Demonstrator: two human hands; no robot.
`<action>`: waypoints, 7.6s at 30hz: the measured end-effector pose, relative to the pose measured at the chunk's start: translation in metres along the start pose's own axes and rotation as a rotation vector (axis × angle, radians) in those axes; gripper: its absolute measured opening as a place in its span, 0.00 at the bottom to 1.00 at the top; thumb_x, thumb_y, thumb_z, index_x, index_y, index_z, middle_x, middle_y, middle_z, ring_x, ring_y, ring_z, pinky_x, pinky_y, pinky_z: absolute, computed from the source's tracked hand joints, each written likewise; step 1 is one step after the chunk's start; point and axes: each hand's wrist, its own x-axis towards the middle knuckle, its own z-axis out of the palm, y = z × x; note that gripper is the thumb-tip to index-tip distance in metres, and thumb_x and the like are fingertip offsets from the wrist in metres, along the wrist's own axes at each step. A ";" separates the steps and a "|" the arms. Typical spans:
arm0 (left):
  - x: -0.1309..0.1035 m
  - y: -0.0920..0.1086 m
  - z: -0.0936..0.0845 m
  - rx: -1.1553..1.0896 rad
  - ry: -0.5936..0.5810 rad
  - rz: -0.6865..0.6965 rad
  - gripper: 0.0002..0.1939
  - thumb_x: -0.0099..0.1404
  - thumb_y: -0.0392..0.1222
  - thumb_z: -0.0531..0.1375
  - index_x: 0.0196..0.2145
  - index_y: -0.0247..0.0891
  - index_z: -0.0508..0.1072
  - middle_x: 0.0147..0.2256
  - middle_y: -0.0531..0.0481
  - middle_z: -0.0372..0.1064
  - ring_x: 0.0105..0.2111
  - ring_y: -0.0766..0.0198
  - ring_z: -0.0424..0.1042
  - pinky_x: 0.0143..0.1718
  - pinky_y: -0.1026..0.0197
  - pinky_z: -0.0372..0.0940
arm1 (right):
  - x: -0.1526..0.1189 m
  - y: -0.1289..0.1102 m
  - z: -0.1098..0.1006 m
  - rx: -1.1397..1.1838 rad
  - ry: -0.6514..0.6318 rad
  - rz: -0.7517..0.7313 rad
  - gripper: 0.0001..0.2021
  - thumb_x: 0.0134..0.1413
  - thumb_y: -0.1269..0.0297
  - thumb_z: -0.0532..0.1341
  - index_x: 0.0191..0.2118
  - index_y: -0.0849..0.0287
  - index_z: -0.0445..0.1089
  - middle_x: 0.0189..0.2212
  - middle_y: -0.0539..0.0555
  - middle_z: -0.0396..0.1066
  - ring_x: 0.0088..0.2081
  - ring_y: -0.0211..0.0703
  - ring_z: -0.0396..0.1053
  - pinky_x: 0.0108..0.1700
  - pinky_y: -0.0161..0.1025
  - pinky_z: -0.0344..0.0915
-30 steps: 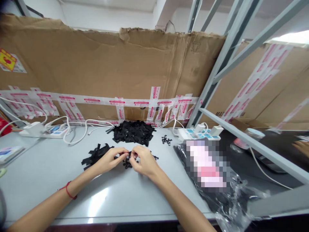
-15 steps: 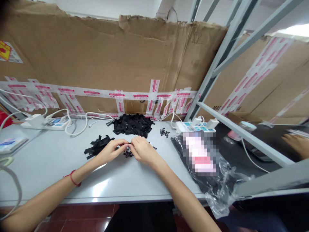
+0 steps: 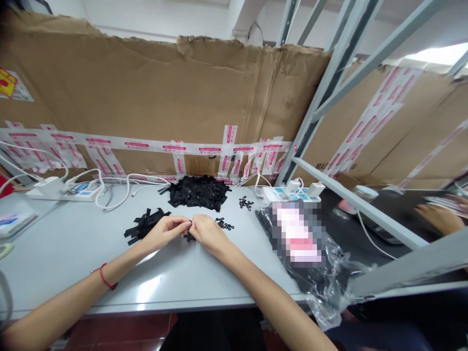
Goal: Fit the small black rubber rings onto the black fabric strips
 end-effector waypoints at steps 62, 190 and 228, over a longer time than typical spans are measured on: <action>0.003 -0.006 -0.004 0.415 0.064 0.013 0.11 0.62 0.40 0.56 0.34 0.36 0.79 0.29 0.49 0.76 0.24 0.66 0.66 0.29 0.64 0.59 | -0.001 0.030 -0.055 -0.032 -0.104 0.330 0.11 0.52 0.67 0.57 0.30 0.61 0.78 0.23 0.53 0.74 0.26 0.39 0.67 0.31 0.34 0.58; -0.002 0.008 -0.053 0.621 0.124 -0.266 0.15 0.58 0.43 0.51 0.34 0.39 0.77 0.22 0.52 0.67 0.23 0.62 0.65 0.26 0.63 0.56 | 0.008 0.039 -0.052 -0.081 -0.028 0.407 0.08 0.50 0.63 0.63 0.25 0.61 0.75 0.22 0.52 0.72 0.25 0.37 0.66 0.30 0.33 0.56; 0.007 -0.001 -0.010 0.219 0.204 0.146 0.19 0.63 0.49 0.58 0.48 0.36 0.72 0.42 0.45 0.74 0.42 0.59 0.71 0.46 0.58 0.64 | 0.014 0.022 -0.025 0.283 -0.071 0.080 0.06 0.48 0.72 0.59 0.31 0.61 0.75 0.29 0.52 0.73 0.28 0.35 0.68 0.31 0.32 0.62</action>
